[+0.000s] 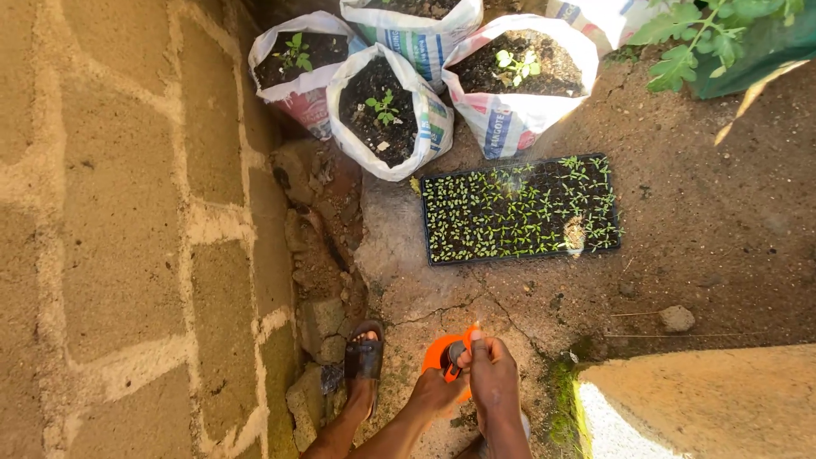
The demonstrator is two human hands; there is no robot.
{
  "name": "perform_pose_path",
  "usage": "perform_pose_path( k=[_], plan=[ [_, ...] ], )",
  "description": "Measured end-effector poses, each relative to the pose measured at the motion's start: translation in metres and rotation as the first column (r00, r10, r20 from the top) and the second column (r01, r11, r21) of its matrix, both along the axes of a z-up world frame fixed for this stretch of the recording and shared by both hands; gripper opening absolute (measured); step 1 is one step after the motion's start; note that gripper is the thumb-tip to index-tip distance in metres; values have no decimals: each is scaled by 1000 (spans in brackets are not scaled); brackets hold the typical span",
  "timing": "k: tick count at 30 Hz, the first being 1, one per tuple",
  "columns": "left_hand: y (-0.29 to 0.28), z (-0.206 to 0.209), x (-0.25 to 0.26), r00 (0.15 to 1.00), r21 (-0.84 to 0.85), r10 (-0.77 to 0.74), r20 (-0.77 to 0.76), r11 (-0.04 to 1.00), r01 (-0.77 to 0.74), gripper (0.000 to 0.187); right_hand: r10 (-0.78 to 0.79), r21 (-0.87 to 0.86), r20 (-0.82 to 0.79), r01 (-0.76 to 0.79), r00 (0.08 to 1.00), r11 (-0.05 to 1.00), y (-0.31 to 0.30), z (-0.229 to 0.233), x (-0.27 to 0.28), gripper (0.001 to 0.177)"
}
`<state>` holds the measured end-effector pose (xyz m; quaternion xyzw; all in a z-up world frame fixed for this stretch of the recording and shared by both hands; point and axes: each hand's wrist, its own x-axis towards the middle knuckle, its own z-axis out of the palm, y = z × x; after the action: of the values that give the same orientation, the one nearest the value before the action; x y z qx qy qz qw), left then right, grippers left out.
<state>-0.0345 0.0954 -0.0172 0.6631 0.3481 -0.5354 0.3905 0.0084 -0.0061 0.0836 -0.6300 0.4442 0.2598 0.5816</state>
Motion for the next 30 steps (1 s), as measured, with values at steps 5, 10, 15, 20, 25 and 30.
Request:
perform_pose_path(
  k=[5, 10, 15, 20, 25, 30],
  plan=[
    [4, -18, -23, 999, 24, 24, -31, 999, -23, 55, 86, 17, 0, -86, 996, 996, 0, 22, -19, 40],
    [-2, -48, -34, 993, 13, 91, 73, 996, -92, 46, 225, -30, 8, -225, 974, 974, 4, 92, 5, 41],
    [-1, -16, -17, 971, 14, 220, 97, 975, -222, 40, 244, 59, 169, -257, 955, 965, 0, 64, 9, 39],
    [-1, -66, -47, 969, 46, 203, 143, 976, -211, 36, 200, 170, 171, -228, 965, 959, 0, 22, -10, 39],
    [11, -56, -58, 982, 58, 184, 42, 981, -186, 44, 167, 175, 84, -180, 982, 968, 12, -17, -29, 41],
    [20, -37, -68, 979, 43, 198, 55, 979, -200, 52, 191, 197, 71, -201, 979, 959, 23, -32, -33, 42]
  ],
)
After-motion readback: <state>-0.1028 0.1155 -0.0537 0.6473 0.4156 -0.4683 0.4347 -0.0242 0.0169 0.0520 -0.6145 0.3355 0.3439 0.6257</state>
